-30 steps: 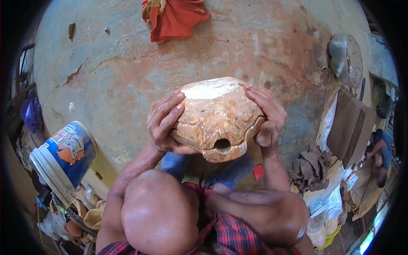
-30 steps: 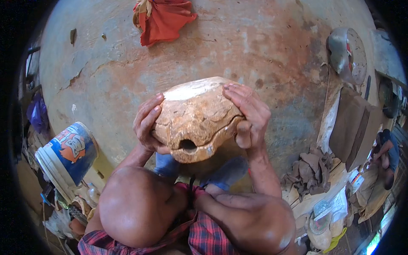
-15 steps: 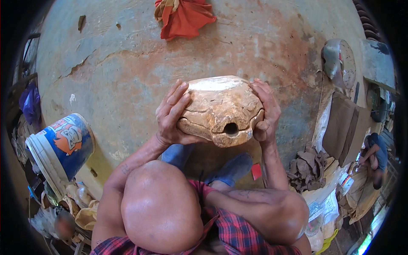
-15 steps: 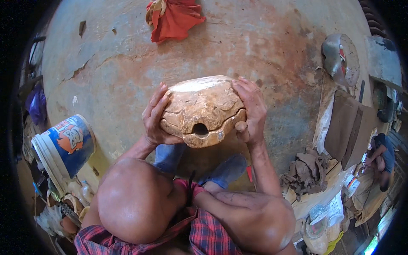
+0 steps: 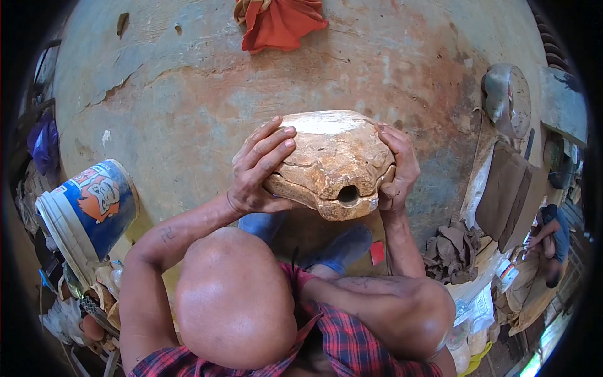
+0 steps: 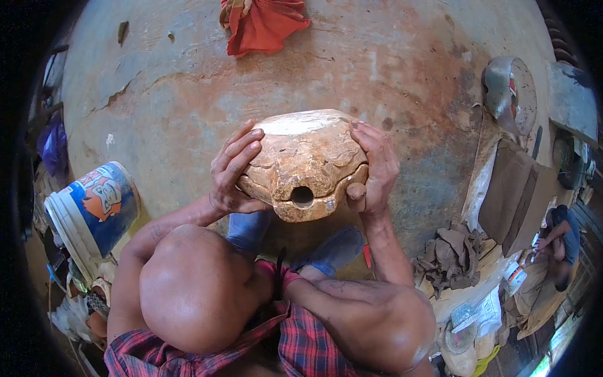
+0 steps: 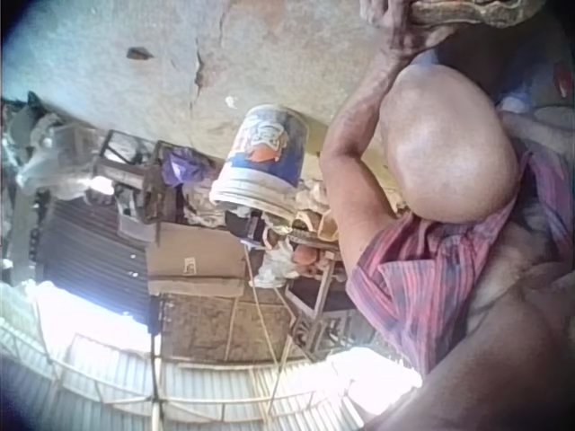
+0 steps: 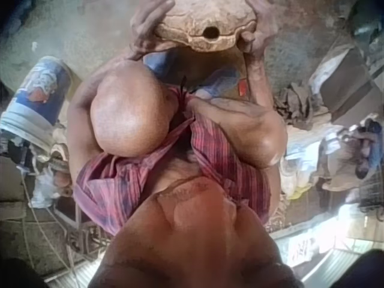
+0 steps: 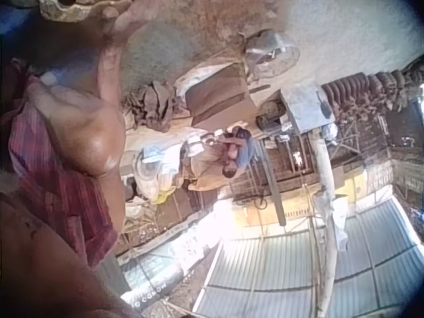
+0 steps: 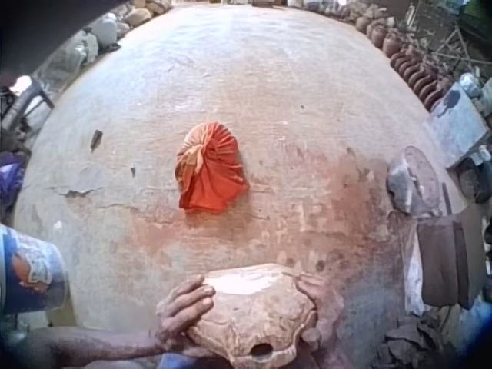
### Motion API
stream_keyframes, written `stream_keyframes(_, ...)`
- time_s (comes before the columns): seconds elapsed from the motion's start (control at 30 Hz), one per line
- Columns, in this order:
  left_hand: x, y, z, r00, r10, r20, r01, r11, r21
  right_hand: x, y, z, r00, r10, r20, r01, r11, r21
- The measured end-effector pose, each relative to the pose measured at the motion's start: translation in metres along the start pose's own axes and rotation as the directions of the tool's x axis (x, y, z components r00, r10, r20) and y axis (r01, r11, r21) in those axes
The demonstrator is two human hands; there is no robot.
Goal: The person joins two halves of a clay mold together. The person then rolls a piece of clay into a coil and presses it into the interior seam of the joined mold by hand.
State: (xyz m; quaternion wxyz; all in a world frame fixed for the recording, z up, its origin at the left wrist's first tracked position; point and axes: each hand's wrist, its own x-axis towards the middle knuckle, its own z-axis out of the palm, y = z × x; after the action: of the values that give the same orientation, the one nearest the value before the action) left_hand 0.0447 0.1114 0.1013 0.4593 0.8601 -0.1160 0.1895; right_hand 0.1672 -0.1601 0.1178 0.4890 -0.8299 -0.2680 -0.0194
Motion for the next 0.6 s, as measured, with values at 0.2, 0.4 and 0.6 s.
stream_keyframes(0.2, 0.002, 0.0, 0.002, 1.0, 0.026, -0.016, -0.026, 1.0, 0.016, 0.0, 0.004, 0.003, 0.997, -0.01, -0.071, 0.011, 1.0, 0.018)
stream_keyframes(0.4, -0.012, -0.01, 0.011, 0.988, 0.008, -0.154, -0.006, 1.0, 0.014, 0.0, 0.012, -0.006, 0.998, 0.048, 0.047, -0.055, 0.986, 0.159)
stream_keyframes(0.6, -0.023, -0.024, 0.026, 0.953, -0.126, -0.274, 0.096, 0.988, -0.122, -0.005, 0.042, 0.005, 0.98, 0.196, 0.015, -0.188, 0.912, 0.363)
